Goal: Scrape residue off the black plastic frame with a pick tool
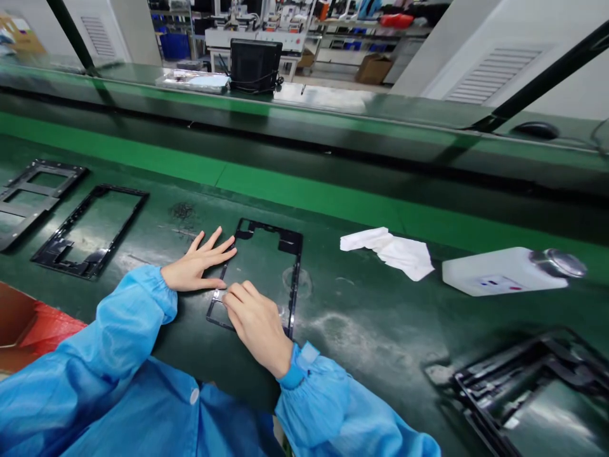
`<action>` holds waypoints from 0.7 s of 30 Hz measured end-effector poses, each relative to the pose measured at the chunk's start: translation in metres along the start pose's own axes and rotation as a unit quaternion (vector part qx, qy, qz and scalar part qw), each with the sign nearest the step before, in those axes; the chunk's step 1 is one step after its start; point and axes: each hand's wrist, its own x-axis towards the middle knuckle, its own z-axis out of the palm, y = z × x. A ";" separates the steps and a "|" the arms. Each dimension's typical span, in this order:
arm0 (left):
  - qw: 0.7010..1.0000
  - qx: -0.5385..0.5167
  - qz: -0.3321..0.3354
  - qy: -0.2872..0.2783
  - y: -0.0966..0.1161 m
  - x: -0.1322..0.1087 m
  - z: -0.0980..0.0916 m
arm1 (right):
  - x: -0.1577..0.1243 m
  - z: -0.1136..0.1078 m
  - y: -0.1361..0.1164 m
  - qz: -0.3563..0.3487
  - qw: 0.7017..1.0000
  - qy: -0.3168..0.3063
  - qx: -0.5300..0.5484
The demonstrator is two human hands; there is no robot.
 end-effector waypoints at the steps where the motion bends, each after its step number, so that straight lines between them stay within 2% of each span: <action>1: 1.000 -0.001 0.001 0.000 0.000 0.000 0.000 | 0.000 0.000 0.000 -0.003 1.000 0.000 -0.004; 12: 1.000 0.008 0.011 -0.006 -0.001 -0.001 0.000 | 0.001 -0.002 0.005 -0.048 0.999 -0.013 0.021; 18: 1.000 0.012 0.014 0.001 -0.004 -0.001 0.003 | 0.001 -0.001 0.004 -0.018 1.000 0.017 0.012; 21: 1.000 0.013 0.010 0.000 -0.003 -0.001 0.002 | 0.002 0.000 0.003 -0.030 0.999 0.013 -0.006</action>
